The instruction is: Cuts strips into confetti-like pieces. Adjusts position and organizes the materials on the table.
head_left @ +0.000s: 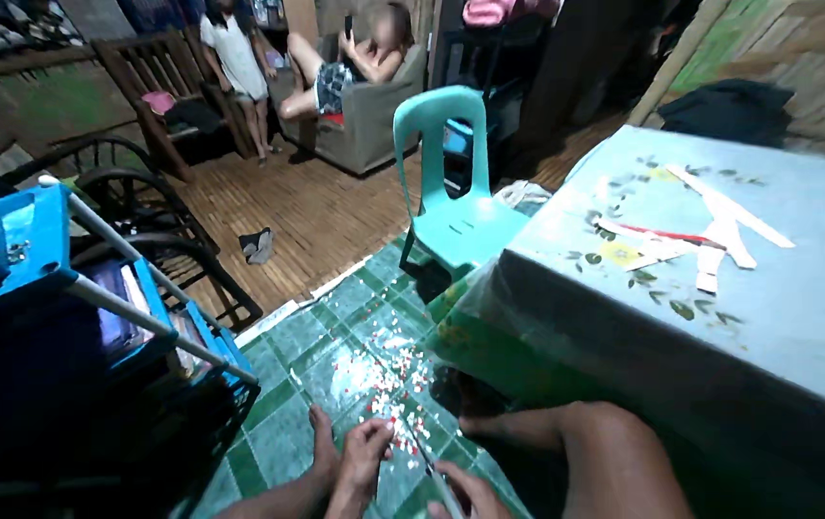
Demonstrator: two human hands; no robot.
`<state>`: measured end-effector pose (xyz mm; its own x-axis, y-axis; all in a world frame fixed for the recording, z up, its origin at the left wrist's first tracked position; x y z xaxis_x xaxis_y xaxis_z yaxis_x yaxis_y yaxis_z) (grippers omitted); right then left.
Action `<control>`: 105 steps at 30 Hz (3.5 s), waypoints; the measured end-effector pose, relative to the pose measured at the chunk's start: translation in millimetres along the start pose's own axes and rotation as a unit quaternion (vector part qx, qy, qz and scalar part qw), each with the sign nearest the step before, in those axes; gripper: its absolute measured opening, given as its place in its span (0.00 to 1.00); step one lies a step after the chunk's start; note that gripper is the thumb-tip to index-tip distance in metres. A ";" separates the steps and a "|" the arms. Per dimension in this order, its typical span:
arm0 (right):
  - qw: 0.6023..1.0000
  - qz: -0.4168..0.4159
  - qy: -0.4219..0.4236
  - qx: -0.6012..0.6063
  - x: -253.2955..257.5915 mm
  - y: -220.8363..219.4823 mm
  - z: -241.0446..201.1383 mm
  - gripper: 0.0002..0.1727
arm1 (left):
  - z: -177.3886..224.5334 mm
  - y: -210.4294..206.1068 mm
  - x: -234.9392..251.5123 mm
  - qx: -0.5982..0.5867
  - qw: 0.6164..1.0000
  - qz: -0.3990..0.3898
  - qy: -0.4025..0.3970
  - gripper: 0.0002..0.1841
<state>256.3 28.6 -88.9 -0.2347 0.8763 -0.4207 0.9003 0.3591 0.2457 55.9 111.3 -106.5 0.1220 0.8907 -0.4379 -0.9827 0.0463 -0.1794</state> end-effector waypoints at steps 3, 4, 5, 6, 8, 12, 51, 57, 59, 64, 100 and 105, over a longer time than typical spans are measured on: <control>1.000 -0.019 -0.015 -0.015 -1.0 -5.4 3.6 0.42 | 2.0 -0.4 -0.5 0.002 1.000 0.001 0.002 0.07; 0.999 -0.026 -0.015 -0.016 0.4 -6.4 4.1 0.43 | 3.4 -0.2 -0.3 0.002 1.000 0.001 -0.001 0.07; 0.999 -0.031 -0.013 -0.015 1.2 -7.7 3.9 0.43 | 4.3 0.4 -0.6 0.005 1.000 -0.002 -0.006 0.07; 0.999 -0.036 -0.013 -0.015 1.3 -8.4 3.1 0.43 | 5.5 0.4 -1.2 0.007 1.000 -0.006 -0.012 0.07; 0.999 -0.046 -0.013 -0.021 0.9 -8.5 0.6 0.44 | 8.8 -1.7 -1.5 0.005 1.000 -0.013 -0.025 0.07; 0.998 -0.053 -0.012 -0.028 1.8 -8.0 -0.8 0.44 | 11.2 -5.2 0.1 0.002 0.999 -0.025 -0.025 0.07; 0.986 -0.056 -0.026 0.153 1.8 -0.2 -1.1 0.34 | 13.9 -6.0 -1.6 0.021 0.998 -0.059 -0.021 0.06; 0.988 -0.054 -0.019 0.145 0.6 1.6 -3.2 0.34 | 16.5 -5.7 -3.0 0.020 0.998 -0.053 -0.021 0.06; 0.989 -0.050 -0.014 0.135 0.0 2.2 -4.5 0.35 | 17.2 -5.6 -3.2 0.018 0.998 -0.049 -0.023 0.06; 0.988 -0.032 -0.029 0.150 -1.5 2.9 -6.3 0.31 | 16.6 -4.0 -2.8 0.028 0.999 -0.038 -0.022 0.06; 0.984 -0.093 0.003 0.155 1.5 -10.9 -1.9 0.35 | 10.4 -3.5 -0.8 -0.009 0.999 -0.008 -0.039 0.09; 0.985 -0.076 -0.007 0.153 0.9 -7.1 -2.7 0.35 | 12.6 -4.6 -1.9 -0.002 0.999 -0.009 -0.034 0.10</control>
<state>248.7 27.7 -88.6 -0.3715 0.8153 -0.4442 0.9244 0.3693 -0.0954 58.5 115.1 -93.7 0.1293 0.9187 -0.3731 -0.9799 0.0608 -0.1899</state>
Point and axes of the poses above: each hand's wrist, its own x-axis towards the middle knuckle, its own y-axis out of the back of the hand, z = x × y, the point moved 7 cm from there along x, towards the middle knuckle, and after that the axes turned 5 degrees about x, right-handed, at the moved point
